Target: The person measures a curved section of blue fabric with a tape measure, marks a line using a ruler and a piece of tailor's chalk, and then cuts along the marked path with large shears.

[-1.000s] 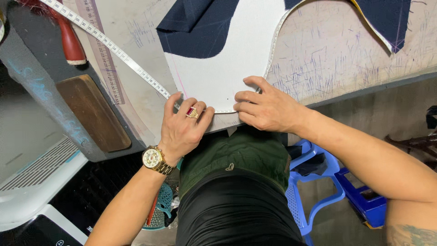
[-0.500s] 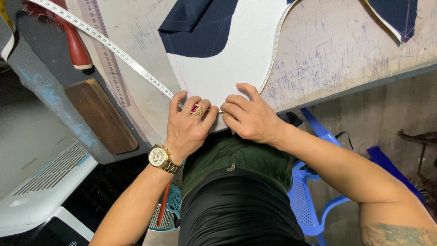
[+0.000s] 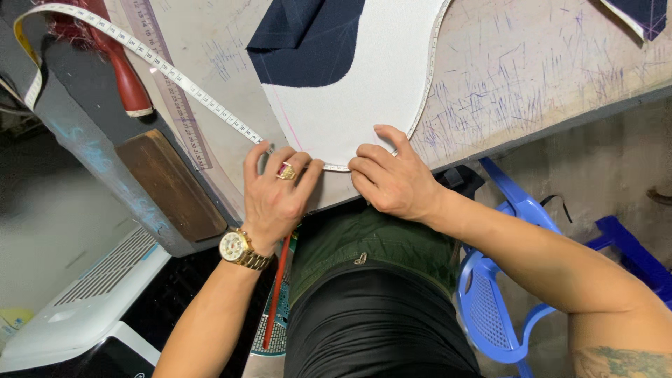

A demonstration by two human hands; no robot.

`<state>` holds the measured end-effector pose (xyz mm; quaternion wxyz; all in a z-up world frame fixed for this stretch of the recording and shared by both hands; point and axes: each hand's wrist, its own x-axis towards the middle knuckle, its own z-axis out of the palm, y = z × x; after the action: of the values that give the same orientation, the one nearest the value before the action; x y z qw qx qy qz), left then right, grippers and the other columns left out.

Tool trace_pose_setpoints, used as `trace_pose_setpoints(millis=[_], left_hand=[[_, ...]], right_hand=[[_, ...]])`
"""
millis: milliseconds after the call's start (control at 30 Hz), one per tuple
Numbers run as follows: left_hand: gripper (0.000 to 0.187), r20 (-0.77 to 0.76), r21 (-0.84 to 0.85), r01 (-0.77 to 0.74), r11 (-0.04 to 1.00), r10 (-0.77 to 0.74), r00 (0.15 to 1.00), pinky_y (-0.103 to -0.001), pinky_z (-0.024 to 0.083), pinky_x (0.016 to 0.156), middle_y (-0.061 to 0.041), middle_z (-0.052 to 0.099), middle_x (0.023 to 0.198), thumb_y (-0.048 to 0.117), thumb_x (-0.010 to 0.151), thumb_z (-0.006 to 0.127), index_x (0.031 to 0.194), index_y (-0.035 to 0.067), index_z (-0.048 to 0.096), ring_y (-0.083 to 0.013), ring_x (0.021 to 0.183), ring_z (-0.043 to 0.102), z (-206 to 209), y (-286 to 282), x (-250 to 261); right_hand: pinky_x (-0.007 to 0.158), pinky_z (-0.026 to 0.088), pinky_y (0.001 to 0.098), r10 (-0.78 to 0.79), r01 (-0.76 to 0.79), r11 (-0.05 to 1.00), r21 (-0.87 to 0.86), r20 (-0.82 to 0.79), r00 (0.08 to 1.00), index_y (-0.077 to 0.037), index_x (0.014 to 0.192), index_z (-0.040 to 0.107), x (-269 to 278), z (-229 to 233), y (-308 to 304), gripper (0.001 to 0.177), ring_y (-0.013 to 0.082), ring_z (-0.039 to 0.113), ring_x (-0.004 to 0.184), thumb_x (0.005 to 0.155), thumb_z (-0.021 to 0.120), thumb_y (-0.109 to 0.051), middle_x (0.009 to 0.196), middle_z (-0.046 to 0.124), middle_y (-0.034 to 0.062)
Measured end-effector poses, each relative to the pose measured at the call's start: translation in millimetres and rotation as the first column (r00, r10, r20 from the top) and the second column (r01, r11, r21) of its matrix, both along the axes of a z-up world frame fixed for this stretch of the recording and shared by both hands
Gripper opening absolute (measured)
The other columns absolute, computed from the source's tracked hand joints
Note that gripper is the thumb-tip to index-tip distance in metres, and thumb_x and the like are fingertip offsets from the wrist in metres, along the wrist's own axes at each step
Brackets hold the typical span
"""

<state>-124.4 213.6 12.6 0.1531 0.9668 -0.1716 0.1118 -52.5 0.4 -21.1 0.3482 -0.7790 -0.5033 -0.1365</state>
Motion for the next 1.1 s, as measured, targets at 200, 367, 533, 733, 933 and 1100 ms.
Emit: trace_pose_setpoints(millis=[200,367,533,733,933,1100], left_hand=[[0.011,-0.008,0.073,-0.004,0.997,0.004,1.000,-0.055,0.044,0.101,-0.009,0.066,0.093,0.007,0.104,0.062,0.101,0.011,0.072,-0.0278,0.093,0.063,1.8,31.4,-3.7],[0.015,0.017,0.061,0.014,0.998,-0.015,1.000,-0.054,0.045,0.100,-0.009,0.067,0.095,0.008,0.105,0.059,0.099,0.010,0.073,-0.0274,0.091,0.065,-3.4,35.6,-3.5],[0.013,0.044,0.044,0.017,0.999,-0.019,0.999,-0.054,0.047,0.097,-0.010,0.070,0.095,0.009,0.103,0.063,0.096,0.010,0.074,-0.0277,0.090,0.066,-7.3,35.2,-2.1],[0.015,0.047,0.025,0.027,0.999,-0.028,0.998,-0.053,0.047,0.096,-0.011,0.070,0.095,0.007,0.104,0.062,0.094,0.008,0.074,-0.0289,0.090,0.066,-4.2,34.3,2.1],[0.015,0.050,0.030,0.018,0.999,-0.019,0.999,-0.053,0.048,0.096,-0.011,0.070,0.095,0.007,0.103,0.064,0.093,0.009,0.074,-0.0287,0.090,0.066,-4.1,34.1,2.3],[0.013,0.048,0.025,0.017,1.000,-0.019,0.999,-0.053,0.047,0.096,-0.011,0.070,0.095,0.006,0.102,0.065,0.093,0.008,0.074,-0.0287,0.090,0.066,-4.2,34.3,2.8]], right_hand=[[0.096,0.050,0.0574,-0.012,0.012,1.000,0.029,0.002,1.000,-0.005,0.080,0.064,0.9,0.8,1.1,0.029,0.0277,0.061,0.083,0.104,0.048,0.000,0.084,0.059,0.0103],[0.094,0.050,0.0570,-0.014,0.014,0.999,0.034,0.016,1.000,-0.005,0.080,0.064,1.3,-0.8,1.6,0.028,0.0274,0.061,0.082,0.103,0.049,0.001,0.083,0.059,0.0101],[0.094,0.050,0.0573,-0.006,0.006,1.000,0.027,0.008,1.000,-0.004,0.078,0.065,2.6,2.4,1.0,0.029,0.0280,0.060,0.081,0.101,0.049,0.002,0.081,0.058,0.0107],[0.093,0.050,0.0574,-0.007,0.007,1.000,0.031,0.010,1.000,-0.004,0.077,0.065,2.1,0.1,1.4,0.029,0.0281,0.060,0.081,0.101,0.049,0.002,0.081,0.058,0.0110],[0.094,0.050,0.0570,-0.002,0.002,1.000,0.018,0.009,1.000,-0.004,0.077,0.065,3.8,2.3,2.0,0.028,0.0279,0.060,0.082,0.101,0.050,0.002,0.081,0.058,0.0108],[0.094,0.050,0.0567,0.001,-0.001,1.000,0.014,0.007,1.000,-0.004,0.077,0.065,4.2,2.5,2.2,0.028,0.0275,0.061,0.082,0.101,0.050,0.002,0.081,0.058,0.0102]])
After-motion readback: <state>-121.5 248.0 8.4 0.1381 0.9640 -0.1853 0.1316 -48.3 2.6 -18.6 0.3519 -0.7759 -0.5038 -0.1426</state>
